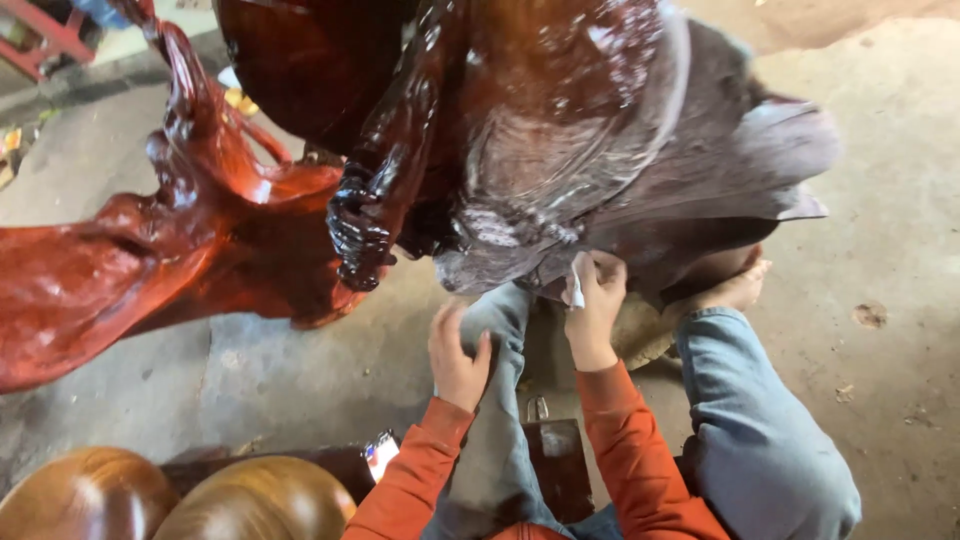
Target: The person hand-sands and polishes an intricate wooden sculpture to achieve a smooth finish.
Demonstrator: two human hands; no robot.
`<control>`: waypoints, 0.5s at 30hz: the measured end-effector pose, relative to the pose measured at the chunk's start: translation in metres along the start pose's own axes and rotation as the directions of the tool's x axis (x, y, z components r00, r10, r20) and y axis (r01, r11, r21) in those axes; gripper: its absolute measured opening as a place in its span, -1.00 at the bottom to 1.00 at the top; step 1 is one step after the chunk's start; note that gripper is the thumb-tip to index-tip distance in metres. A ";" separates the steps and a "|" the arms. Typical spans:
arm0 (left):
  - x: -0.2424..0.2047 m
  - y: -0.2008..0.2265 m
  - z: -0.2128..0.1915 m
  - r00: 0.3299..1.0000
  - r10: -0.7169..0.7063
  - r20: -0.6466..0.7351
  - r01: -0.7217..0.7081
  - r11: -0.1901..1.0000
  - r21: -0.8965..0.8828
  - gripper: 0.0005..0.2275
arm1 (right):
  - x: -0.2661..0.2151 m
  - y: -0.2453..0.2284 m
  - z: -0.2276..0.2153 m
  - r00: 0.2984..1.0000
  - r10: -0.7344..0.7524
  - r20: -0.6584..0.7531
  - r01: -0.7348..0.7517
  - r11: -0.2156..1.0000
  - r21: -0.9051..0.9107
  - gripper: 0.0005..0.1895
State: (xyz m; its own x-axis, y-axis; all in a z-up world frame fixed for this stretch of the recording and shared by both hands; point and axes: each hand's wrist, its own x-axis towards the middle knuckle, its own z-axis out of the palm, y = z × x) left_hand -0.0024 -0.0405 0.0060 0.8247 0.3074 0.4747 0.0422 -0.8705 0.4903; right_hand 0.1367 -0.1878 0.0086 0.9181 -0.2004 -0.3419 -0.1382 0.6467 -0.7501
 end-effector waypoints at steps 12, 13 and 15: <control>-0.003 0.015 0.009 1.000 0.027 -0.016 -0.028 0.998 -0.061 -0.27 | 0.027 -0.073 -0.025 0.791 -0.407 0.457 0.488 -0.030 -0.872 -0.23; -0.002 0.019 0.006 1.000 -0.021 0.017 0.023 0.996 -0.088 -0.29 | 0.032 -0.063 -0.031 0.722 -0.395 0.568 0.560 -0.148 -0.815 -0.26; -0.003 0.020 0.009 0.999 -0.024 0.022 0.026 0.996 -0.087 -0.30 | 0.055 -0.069 -0.047 0.633 -0.465 0.619 0.554 -0.286 -0.782 -0.20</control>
State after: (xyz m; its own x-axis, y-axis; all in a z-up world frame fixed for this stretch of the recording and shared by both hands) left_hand 0.0013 -0.0620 0.0075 0.8359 0.3193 0.4465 0.0142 -0.8257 0.5640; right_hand 0.1795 -0.2777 0.0145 0.8753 0.0275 0.4828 0.2578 -0.8712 -0.4178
